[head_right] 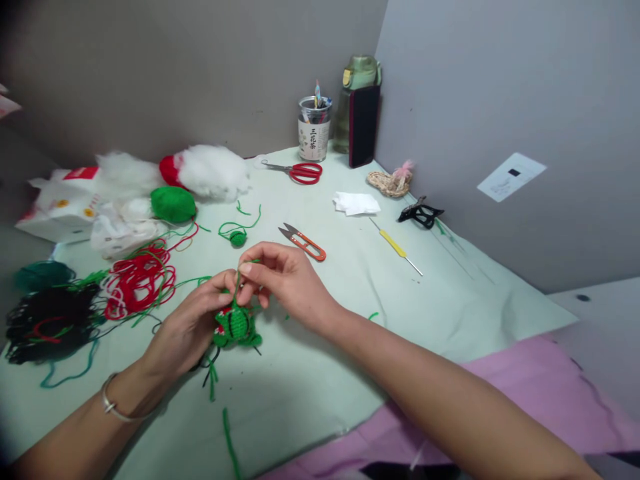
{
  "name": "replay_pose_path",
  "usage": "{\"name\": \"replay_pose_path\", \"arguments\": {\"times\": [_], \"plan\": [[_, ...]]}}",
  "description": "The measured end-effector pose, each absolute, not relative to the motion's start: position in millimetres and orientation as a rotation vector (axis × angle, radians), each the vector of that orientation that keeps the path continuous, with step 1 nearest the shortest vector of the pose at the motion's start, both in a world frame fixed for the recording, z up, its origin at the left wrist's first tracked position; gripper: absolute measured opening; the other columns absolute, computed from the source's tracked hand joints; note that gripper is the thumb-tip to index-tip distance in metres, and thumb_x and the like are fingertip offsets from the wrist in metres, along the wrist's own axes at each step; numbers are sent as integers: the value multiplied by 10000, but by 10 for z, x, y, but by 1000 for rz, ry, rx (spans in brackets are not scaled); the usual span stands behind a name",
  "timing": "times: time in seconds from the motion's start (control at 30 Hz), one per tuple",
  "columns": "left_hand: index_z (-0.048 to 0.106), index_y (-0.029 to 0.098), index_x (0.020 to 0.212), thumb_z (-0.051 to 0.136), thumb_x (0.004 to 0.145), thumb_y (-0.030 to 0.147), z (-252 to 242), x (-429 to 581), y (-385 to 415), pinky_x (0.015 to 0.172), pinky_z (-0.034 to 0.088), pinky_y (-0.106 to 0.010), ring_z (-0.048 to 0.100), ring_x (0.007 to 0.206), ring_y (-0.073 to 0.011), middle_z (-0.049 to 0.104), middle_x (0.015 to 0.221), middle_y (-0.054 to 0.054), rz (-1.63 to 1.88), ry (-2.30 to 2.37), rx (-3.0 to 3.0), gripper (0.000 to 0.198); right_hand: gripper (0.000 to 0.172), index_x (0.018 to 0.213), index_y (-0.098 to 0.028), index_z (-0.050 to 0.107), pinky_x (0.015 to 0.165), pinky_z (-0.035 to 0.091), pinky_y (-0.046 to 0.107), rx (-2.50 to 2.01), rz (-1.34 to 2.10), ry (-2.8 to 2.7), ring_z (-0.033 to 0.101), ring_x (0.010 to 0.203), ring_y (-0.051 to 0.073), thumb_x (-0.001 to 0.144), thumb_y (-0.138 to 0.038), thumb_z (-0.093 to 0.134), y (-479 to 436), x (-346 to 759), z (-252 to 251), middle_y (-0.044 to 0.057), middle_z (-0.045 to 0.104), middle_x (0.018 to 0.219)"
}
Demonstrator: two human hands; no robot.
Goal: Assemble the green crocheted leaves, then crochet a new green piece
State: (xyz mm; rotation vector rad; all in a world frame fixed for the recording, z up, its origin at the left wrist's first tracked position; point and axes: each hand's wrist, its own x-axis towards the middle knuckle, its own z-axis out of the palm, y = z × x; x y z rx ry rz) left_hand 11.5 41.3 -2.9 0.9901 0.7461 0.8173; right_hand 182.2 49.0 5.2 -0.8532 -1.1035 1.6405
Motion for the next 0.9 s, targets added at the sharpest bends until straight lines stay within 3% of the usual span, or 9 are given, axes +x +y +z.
{"name": "replay_pose_path", "arguments": {"times": [0.4, 0.57, 0.9], "plan": [[609, 210, 748, 592, 807, 144, -47, 132, 395, 704, 431, -286, 546, 851, -202, 593, 884, -29, 886, 734, 975, 90, 245, 807, -186, 652, 576, 492, 234, -906, 1555, -1060, 629, 583, 115, 814, -405, 763, 494, 1819, 27, -22, 674, 608], [643, 209, 815, 642, 857, 258, -30, 129, 399, 635, 401, -262, 522, 761, -182, 614, 862, -30, 817, 812, 1019, 65, 220, 816, -188, 648, 570, 455, 242, -917, 1500, -1220, 577, 576, 108, 849, -388, 735, 492, 1853, 90, -32, 631, 617], [596, 209, 714, 647, 788, 213, -65, 112, 387, 588, 371, -259, 487, 689, -159, 569, 773, -4, 817, 797, 1029, 90, 147, 793, -193, 609, 548, 412, 229, -883, 1548, -1087, 519, 544, 86, 833, -296, 705, 471, 1836, 84, -47, 600, 627]]}}
